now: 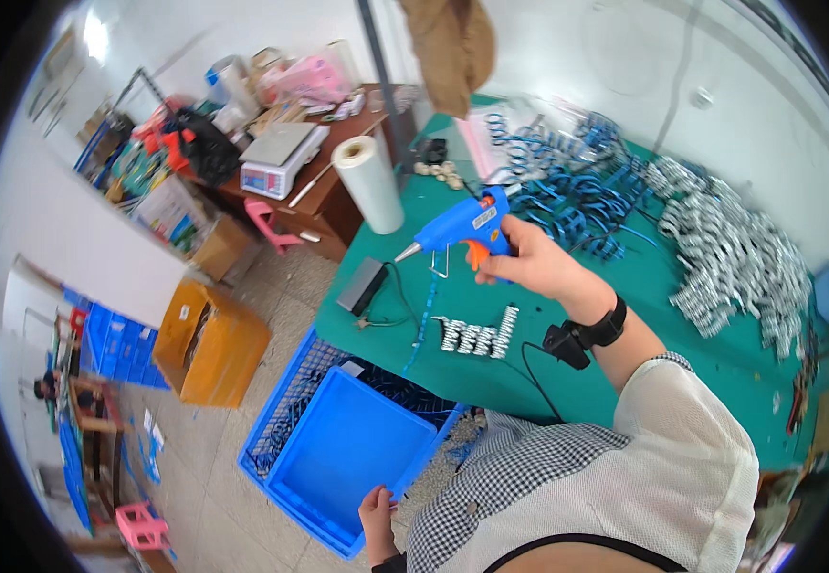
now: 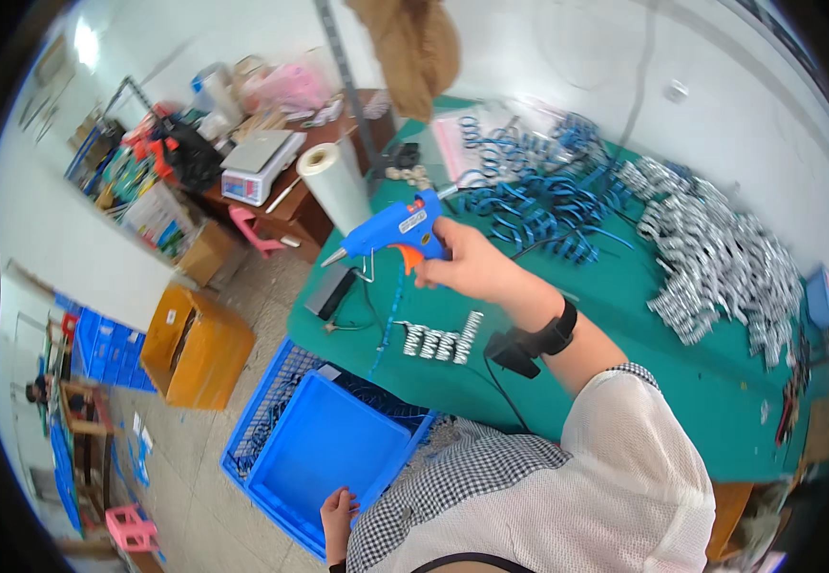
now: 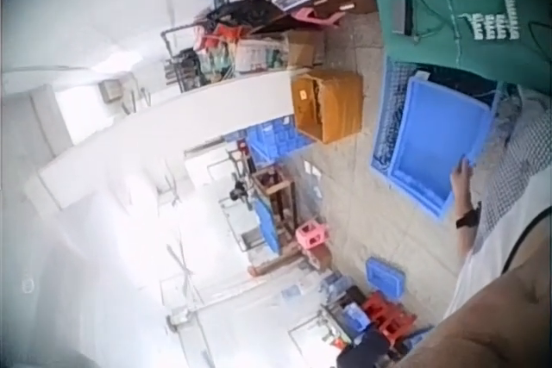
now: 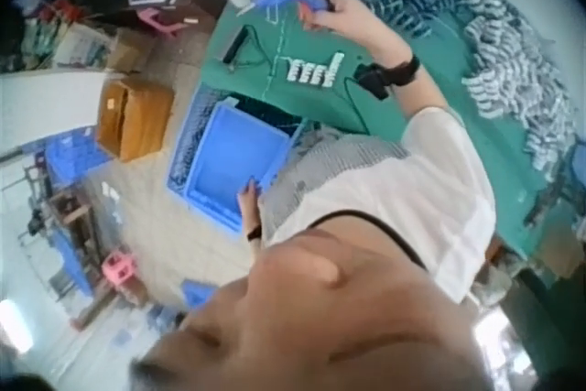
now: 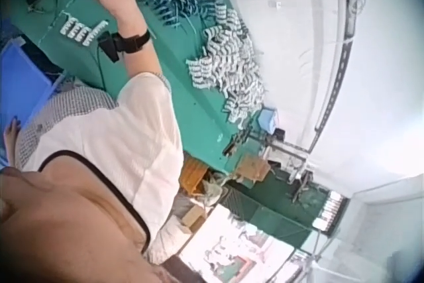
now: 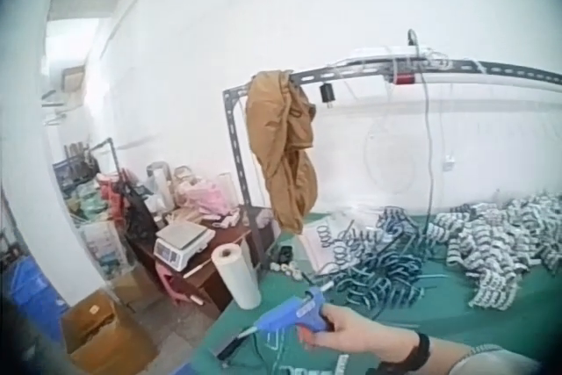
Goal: Using a glue gun to attach parts to shoe components and organizing the materials.
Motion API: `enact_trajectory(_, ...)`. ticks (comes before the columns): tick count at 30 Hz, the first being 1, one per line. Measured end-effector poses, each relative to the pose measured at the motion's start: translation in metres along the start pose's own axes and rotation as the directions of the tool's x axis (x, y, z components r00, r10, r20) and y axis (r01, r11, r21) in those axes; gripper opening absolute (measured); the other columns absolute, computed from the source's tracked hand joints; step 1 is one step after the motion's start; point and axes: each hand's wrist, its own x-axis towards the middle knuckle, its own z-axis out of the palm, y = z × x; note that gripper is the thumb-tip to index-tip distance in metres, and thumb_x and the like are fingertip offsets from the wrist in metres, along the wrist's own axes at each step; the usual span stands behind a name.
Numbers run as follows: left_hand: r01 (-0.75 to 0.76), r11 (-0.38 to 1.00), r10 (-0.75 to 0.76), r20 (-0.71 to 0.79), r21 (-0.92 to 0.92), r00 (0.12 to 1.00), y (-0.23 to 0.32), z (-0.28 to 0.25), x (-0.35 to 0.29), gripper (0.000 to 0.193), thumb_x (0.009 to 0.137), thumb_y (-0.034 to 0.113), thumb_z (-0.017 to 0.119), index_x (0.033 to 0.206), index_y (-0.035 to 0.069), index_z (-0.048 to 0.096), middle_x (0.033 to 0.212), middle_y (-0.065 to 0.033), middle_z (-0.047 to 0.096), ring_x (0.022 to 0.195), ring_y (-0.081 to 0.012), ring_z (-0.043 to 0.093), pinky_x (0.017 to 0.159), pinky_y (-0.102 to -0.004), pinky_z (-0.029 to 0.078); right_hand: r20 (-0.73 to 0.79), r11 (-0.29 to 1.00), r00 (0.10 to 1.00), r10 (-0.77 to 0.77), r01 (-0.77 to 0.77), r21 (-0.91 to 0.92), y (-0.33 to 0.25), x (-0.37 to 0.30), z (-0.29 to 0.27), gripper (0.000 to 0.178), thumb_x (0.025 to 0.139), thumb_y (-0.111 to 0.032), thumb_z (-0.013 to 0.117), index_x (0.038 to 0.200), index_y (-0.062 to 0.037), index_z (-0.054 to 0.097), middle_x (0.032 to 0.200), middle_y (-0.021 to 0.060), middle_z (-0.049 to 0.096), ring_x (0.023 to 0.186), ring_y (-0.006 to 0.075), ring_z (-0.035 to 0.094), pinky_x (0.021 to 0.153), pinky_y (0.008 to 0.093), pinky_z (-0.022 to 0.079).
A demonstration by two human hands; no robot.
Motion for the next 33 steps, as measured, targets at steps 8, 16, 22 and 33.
enact_trajectory(8, -0.23, 0.97, 0.197, 0.305, 0.076, 0.932, 0.011, 0.017, 0.02, 0.03, 0.082, 0.016, 0.056, 0.105, -0.004, 0.055, 0.083, -0.0082, 0.061, 0.066, -0.0129, 0.057, 0.055, -0.0228, 0.045, -0.136, 0.977, 0.99, -0.019, 0.048, 0.209, -0.009, -0.144, 0.019, 0.035, 0.079, -0.011, 0.059, 0.11, -0.0007, 0.047, 0.089, 0.0002, 0.054, 0.076, 0.007, 0.048, 0.066, 0.022, 0.041)
enact_trajectory(16, -0.642, 0.766, 0.631, 0.221, -0.028, 0.743, 0.065, 0.04, -0.019, 0.016, 0.082, 0.008, 0.055, 0.093, -0.003, 0.06, 0.084, -0.0087, 0.061, 0.07, -0.014, 0.056, 0.063, -0.0252, 0.045, -0.24, 1.0, 0.971, -0.015, 0.017, 0.004, 0.001, -0.19, 0.053, 0.039, 0.08, -0.021, 0.062, 0.113, -0.003, 0.049, 0.081, 0.0005, 0.058, 0.07, 0.0067, 0.052, 0.062, 0.0219, 0.043)
enact_trajectory(22, -0.981, 0.02, 0.971, 0.231, 0.191, 0.065, 0.198, 0.095, -0.105, 0.028, 0.065, 0.003, 0.066, 0.092, 0.003, 0.061, 0.092, -0.0079, 0.058, 0.089, -0.0259, 0.05, 0.08, -0.0344, 0.04, -0.191, 0.937, 0.967, -0.167, 0.095, -0.336, 0.008, -0.178, 0.036, 0.036, 0.075, -0.018, 0.066, 0.107, -0.0044, 0.055, 0.082, 0.0059, 0.059, 0.07, 0.0115, 0.056, 0.064, 0.0252, 0.045)
enact_trajectory(33, -0.992, -0.085, 0.882, 0.471, 0.089, -0.033, 0.264, 0.189, -0.129, 0.027, 0.067, 0.016, 0.07, 0.09, 0.003, 0.063, 0.086, -0.0091, 0.06, 0.085, -0.0254, 0.053, 0.078, -0.0362, 0.042, -0.054, 0.832, 0.955, -0.291, 0.225, -0.507, 0.0, -0.162, -0.013, 0.044, 0.07, -0.026, 0.069, 0.107, -0.0081, 0.055, 0.078, 0.0095, 0.058, 0.066, 0.0251, 0.057, 0.061, 0.0315, 0.046)
